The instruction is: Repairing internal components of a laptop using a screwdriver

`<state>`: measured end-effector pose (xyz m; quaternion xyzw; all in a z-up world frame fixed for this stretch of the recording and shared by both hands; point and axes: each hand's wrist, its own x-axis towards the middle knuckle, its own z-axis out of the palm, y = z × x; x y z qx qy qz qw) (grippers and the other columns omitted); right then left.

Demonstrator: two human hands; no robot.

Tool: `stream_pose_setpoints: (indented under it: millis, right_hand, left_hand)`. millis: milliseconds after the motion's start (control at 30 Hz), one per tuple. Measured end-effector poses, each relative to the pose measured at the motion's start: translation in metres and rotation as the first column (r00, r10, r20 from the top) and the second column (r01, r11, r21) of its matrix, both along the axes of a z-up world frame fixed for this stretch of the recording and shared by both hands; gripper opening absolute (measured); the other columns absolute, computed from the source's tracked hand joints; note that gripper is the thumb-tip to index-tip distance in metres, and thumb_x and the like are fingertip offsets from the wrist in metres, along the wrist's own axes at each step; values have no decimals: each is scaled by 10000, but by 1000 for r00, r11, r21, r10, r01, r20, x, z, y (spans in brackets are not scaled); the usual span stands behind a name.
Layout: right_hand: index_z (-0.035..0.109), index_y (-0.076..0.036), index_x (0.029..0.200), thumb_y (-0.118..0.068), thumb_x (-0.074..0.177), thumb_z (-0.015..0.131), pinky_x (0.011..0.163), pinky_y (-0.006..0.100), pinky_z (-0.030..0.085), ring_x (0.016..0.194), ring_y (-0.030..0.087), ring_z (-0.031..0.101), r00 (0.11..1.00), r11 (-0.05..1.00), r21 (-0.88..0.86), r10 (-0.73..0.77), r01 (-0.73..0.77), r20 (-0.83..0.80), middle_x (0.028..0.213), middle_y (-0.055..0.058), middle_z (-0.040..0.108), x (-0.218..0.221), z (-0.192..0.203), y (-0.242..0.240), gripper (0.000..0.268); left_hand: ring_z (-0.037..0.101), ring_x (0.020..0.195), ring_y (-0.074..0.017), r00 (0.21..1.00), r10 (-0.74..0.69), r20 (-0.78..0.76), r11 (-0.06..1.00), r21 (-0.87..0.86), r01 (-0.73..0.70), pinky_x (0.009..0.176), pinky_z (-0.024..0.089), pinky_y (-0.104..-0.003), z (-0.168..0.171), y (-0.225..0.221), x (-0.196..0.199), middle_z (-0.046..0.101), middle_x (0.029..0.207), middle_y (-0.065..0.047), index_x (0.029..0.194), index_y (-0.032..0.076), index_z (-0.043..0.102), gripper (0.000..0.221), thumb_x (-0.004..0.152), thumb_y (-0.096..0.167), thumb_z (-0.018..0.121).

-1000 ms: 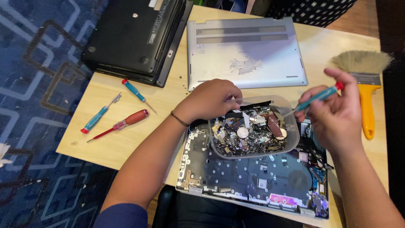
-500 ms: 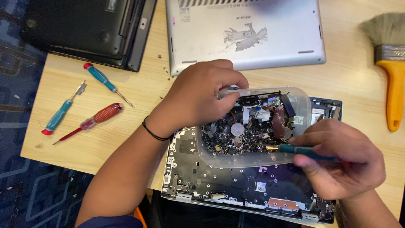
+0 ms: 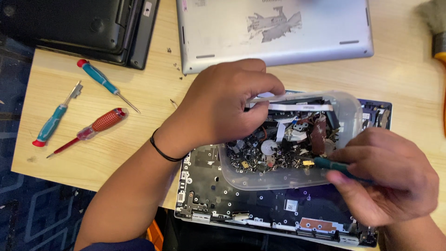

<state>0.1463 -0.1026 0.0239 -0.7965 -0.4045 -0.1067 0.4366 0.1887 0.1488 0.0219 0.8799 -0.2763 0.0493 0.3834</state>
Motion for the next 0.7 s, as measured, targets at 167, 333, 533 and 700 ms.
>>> stream_pose_setpoints:
  millis: [167,333,533,700]
  right_hand:
    - [381,17,909,-34,821,631,570,375,382,603,321,552,981,980,131,-166,153,97,760,261,556,-2,-41,-33,269]
    - [328,-79,1042,-90,829,564,654,343,477,691,280,578,994,985,135,-108,105,20,812,236,593,-10,-25,-33,319]
    - [508,-3,631,-124,697,651,475,311,420,465,235,531,991,1000,-27,-15,11,-134,656,157,645,-11,-9,-5,198]
    - [280,11,1086,-93,880,580,627,373,438,692,371,609,962,957,137,-265,254,69,838,337,601,-20,-37,-16,379]
  left_hand:
    - [528,584,-178,1000,3,18,1000,0,-3,446,343,-343,1,0,-3,544,729,45,908,181,692,244,727,63,579]
    - [534,591,-197,999,22,36,999,34,-23,446,351,-363,-2,0,-3,552,738,47,906,193,687,244,727,82,564]
    - [522,580,-199,1000,16,25,999,47,-17,453,341,-374,2,-1,-3,533,735,35,899,192,674,217,735,87,578]
    - [533,607,-193,999,7,42,999,48,-9,431,346,-370,3,-1,-4,547,758,44,923,183,678,229,735,87,589]
